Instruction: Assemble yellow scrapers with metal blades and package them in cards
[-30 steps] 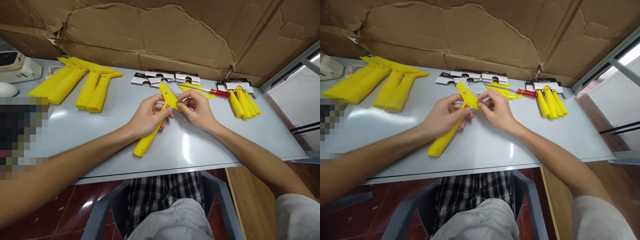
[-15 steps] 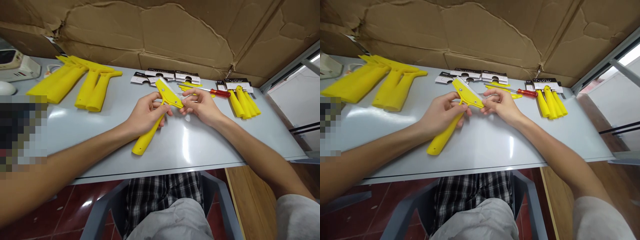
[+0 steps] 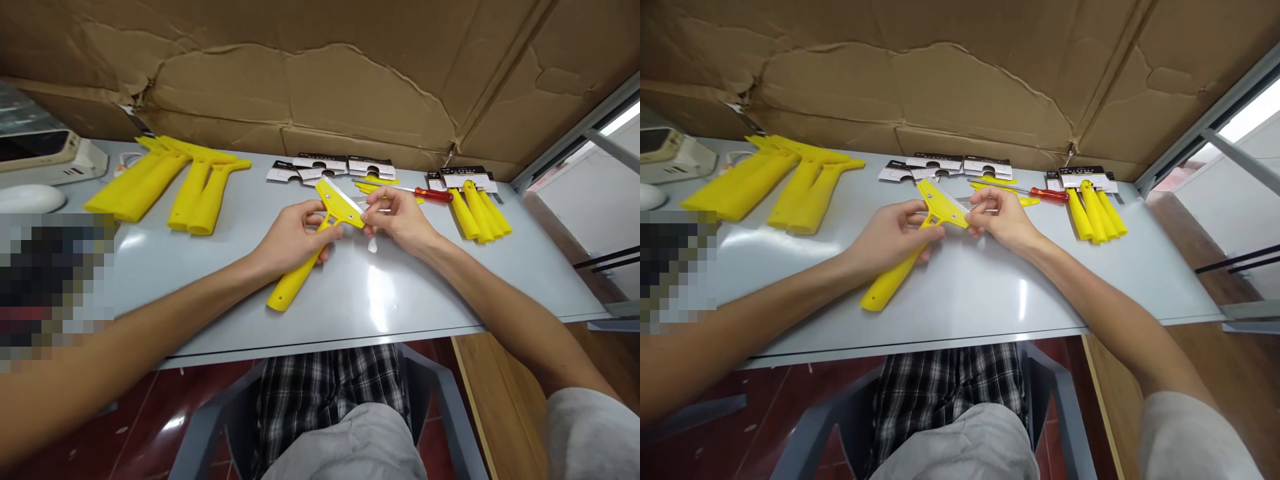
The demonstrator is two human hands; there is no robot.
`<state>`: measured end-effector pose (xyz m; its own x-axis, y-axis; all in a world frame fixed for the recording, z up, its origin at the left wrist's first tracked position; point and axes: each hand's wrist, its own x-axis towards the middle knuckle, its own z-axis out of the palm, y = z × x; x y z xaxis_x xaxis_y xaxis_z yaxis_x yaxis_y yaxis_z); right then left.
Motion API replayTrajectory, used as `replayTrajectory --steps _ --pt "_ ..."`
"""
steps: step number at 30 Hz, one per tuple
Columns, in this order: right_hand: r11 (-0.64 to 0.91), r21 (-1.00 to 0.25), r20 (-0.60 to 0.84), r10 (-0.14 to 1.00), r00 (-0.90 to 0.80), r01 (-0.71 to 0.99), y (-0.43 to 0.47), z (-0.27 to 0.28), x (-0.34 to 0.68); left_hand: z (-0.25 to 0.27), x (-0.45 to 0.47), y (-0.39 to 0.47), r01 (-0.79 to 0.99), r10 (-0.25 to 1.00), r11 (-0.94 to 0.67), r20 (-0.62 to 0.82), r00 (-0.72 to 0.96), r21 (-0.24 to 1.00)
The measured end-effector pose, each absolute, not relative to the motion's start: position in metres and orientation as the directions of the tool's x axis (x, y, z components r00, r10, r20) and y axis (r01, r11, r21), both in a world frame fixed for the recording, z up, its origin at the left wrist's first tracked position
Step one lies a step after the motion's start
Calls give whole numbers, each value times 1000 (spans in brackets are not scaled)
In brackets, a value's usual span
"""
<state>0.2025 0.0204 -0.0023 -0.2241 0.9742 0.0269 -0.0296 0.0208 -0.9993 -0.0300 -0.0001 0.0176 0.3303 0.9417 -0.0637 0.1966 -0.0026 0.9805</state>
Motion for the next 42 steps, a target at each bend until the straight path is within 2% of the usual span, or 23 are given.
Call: replayTrajectory --steps 7,11,19,26,34,42 --pt "-147 -986 -113 936 -333 -80 22 -2 208 19 -36 1 225 943 -79 0 333 971" --pt "-188 -976 -133 910 -392 -106 21 -1 209 20 -36 -1 211 942 -96 20 336 973" --pt "-116 -986 -74 949 -305 -123 22 -4 206 21 -35 1 214 954 -99 31 299 972" --pt "18 -999 30 963 -268 -46 15 0 204 22 -34 -5 196 955 -136 76 287 971" --pt "156 -980 121 960 -254 122 16 7 205 18 -34 1 164 957 -122 72 280 979" --pt "138 -982 106 969 -225 129 15 9 205 18 -36 1 163 959 -129 82 272 978"
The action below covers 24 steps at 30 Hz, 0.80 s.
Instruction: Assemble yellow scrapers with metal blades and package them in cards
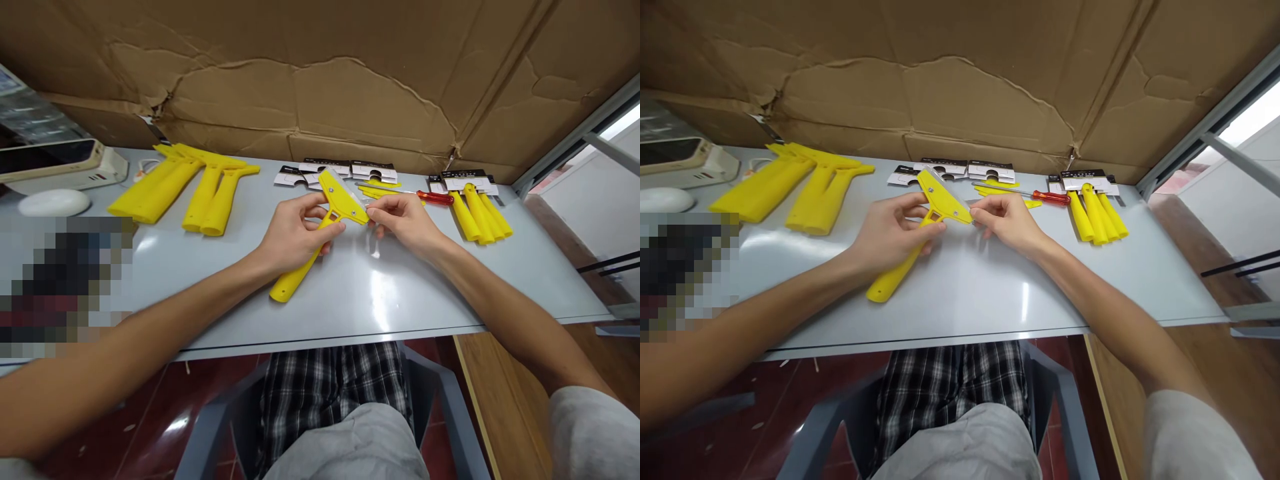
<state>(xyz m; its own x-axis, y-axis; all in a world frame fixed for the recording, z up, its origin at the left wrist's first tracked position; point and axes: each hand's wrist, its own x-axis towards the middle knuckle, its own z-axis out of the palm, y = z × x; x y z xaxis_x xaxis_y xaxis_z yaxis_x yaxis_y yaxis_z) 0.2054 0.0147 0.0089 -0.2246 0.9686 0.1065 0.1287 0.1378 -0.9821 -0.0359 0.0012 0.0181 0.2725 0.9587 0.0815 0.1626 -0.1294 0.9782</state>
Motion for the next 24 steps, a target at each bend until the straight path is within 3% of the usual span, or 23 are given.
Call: replayTrajectory --steps 8,12,14,17,20,24 --pt "129 -973 80 966 -246 190 22 -5 205 20 -45 13 352 960 -190 98 262 916" --pt "119 -942 37 966 -255 315 26 -6 211 21 -54 20 488 936 -333 221 274 807" --pt "246 -844 154 962 -224 476 31 -1 222 21 -57 22 553 915 -400 279 293 731" --pt "418 -506 390 891 -233 755 45 8 250 20 -61 25 614 892 -452 305 335 647" --pt "358 -358 340 910 -237 863 57 14 276 19 -63 29 672 884 -466 283 372 575" --pt "367 -320 280 917 -283 873 61 13 284 18 -66 32 725 872 -489 238 428 485"
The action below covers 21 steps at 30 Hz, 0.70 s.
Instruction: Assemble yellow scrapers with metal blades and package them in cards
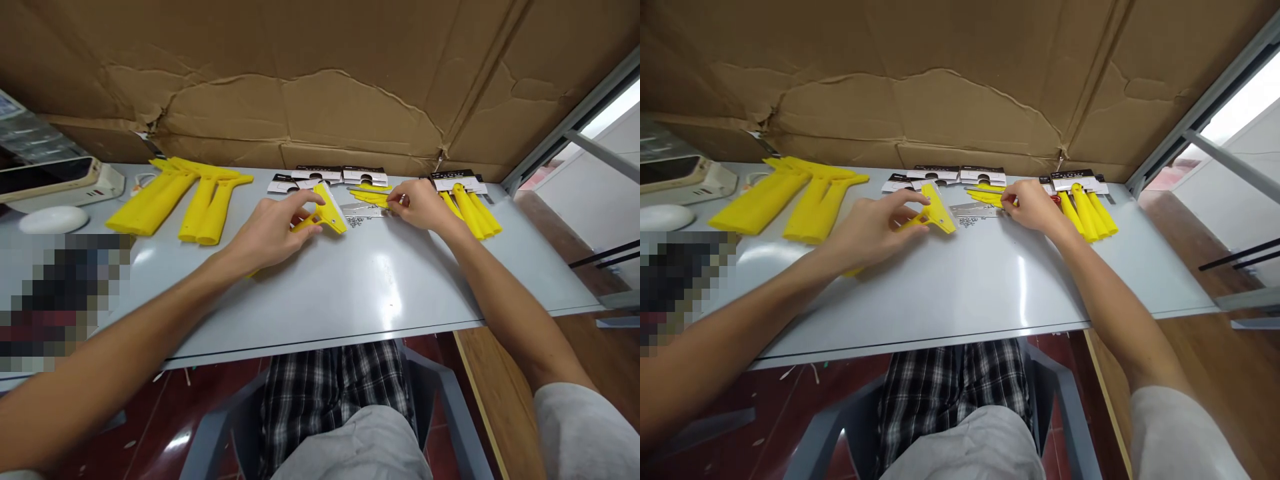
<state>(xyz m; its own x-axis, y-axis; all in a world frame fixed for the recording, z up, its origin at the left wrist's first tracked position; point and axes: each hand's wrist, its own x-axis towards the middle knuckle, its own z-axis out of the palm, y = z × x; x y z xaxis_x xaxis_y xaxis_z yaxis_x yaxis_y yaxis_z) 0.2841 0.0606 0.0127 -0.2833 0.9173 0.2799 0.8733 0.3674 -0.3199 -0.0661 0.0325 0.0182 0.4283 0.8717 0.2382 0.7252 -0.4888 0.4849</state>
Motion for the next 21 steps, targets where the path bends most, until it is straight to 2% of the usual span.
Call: replayTrajectory --steps 4,7,15,21 --pt "396 -287 269 907 -324 872 58 4 277 16 -67 34 752 835 -551 246 493 362" --pt "381 -266 250 914 -319 885 60 -1 277 15 -67 33 741 809 -588 263 526 325" --pt "396 -271 221 913 -344 877 68 -3 285 16 -64 26 700 780 -620 377 500 354" --pt "366 -263 211 925 -316 893 65 -1 281 13 -64 27 573 675 -730 518 525 372"
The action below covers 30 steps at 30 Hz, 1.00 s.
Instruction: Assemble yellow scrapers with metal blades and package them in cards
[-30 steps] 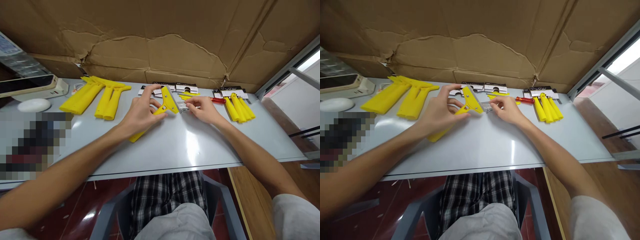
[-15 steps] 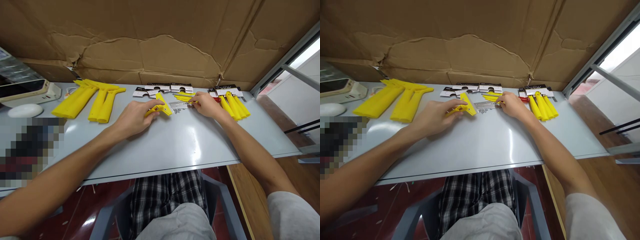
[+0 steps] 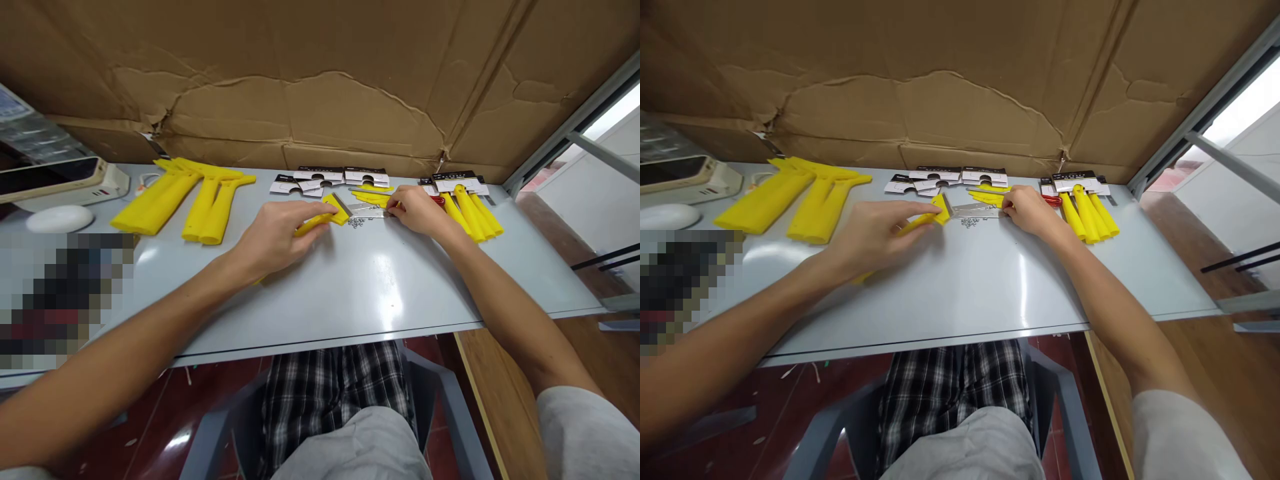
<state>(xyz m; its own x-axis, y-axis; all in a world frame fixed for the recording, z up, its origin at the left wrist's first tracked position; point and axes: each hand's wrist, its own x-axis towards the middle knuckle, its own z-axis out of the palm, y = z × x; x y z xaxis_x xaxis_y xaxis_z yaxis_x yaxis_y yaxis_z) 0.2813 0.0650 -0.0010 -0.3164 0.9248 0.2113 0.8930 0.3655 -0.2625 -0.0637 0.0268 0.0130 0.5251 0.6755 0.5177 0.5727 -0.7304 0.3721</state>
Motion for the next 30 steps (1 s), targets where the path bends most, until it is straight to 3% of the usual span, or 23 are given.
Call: replayTrajectory --steps 2,4,7,9,12,16,23,30 --pt "359 -261 220 926 -307 896 65 0 281 14 -63 25 535 678 -731 540 500 423" --pt "358 -274 248 923 -295 893 65 1 280 16 -61 21 485 743 -669 497 448 563" --pt "409 -338 342 892 -294 848 60 5 275 19 -55 15 290 882 -395 272 384 872" --pt "483 -408 431 850 -303 775 54 8 267 19 -48 10 128 903 -143 77 422 981" --pt "575 -554 514 805 -295 602 39 14 249 18 -38 4 16 852 161 -147 503 987" --pt "554 -738 484 832 -270 385 21 18 225 16 -30 -3 -44 805 327 -254 535 944" --pt "466 -865 409 869 -280 184 5 11 200 15 -28 -12 -55 748 372 -264 609 927" --pt "423 -886 356 883 -304 191 4 6 198 11 -28 -14 -54 753 297 -199 627 953"
